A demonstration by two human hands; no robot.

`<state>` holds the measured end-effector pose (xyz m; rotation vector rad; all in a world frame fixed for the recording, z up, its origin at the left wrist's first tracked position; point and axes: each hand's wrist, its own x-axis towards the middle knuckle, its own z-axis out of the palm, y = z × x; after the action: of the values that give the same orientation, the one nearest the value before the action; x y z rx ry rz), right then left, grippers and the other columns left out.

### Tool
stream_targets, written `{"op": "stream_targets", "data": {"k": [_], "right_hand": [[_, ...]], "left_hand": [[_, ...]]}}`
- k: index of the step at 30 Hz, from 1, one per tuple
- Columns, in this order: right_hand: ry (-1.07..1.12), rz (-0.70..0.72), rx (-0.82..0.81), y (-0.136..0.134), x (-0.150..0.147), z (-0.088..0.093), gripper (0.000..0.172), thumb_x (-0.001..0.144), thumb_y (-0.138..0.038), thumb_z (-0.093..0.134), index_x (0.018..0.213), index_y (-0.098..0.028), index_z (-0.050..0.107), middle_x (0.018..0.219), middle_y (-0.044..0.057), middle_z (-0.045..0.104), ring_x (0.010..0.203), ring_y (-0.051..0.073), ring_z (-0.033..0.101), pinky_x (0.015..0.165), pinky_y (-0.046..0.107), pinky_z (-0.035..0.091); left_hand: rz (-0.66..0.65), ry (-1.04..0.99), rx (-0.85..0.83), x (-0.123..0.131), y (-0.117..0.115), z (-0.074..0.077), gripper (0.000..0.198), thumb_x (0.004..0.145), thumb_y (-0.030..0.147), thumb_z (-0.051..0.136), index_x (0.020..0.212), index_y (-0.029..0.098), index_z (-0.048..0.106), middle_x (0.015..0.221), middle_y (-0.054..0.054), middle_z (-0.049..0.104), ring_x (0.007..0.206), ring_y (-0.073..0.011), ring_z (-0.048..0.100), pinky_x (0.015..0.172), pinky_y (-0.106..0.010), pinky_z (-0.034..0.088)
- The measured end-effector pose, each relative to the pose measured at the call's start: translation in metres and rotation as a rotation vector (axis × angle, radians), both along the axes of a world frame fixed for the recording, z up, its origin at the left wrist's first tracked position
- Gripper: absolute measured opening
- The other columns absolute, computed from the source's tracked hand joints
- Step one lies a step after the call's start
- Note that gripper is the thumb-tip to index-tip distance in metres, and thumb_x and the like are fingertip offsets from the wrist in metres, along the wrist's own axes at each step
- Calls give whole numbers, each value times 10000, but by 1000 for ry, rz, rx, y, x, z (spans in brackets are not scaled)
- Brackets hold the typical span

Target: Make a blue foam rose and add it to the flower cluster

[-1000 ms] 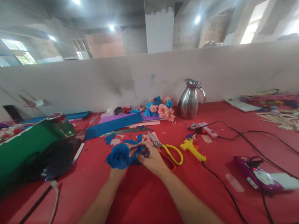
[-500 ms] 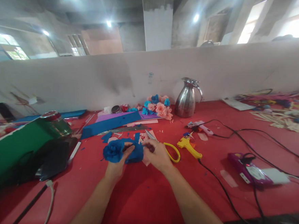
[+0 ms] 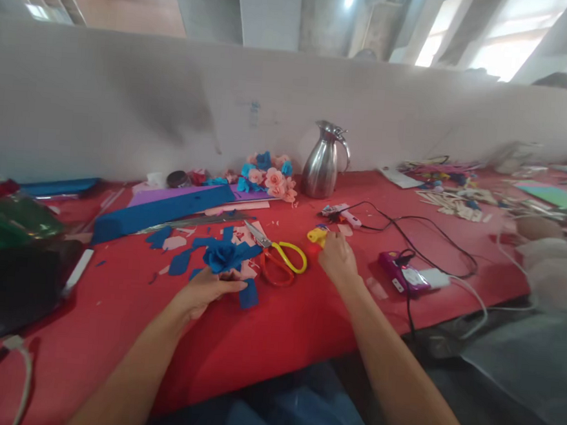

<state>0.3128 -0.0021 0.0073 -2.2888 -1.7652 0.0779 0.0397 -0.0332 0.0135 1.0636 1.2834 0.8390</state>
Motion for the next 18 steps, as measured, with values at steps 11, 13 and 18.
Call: {"op": "stream_targets", "data": {"k": [11, 13, 18], "right_hand": [[799, 525, -172, -102, -31, 34, 274, 826, -417, 546, 927, -194, 670, 716, 15, 655, 664, 184, 614, 570, 247, 466], [818, 603, -174, -108, -44, 33, 294, 848, -397, 528, 1050, -229, 661, 868, 21, 695, 824, 225, 646, 693, 284, 498], [814, 631, -179, -108, -61, 27, 355, 880, -370, 501, 1206, -261, 591, 1104, 34, 677, 1019, 254, 626, 868, 341, 472]], "left_hand": [[-33, 179, 105, 1, 8, -24, 166, 514, 248, 748, 574, 172, 613, 657, -46, 683, 739, -230, 651, 701, -313, 479], [-51, 213, 118, 2, 8, -23, 160, 522, 262, 738, 559, 169, 612, 655, -49, 683, 718, -225, 647, 692, -311, 475], [-62, 282, 157, 1, 8, -22, 145, 535, 274, 724, 580, 165, 639, 659, -56, 691, 680, -218, 639, 670, -308, 466]]}}
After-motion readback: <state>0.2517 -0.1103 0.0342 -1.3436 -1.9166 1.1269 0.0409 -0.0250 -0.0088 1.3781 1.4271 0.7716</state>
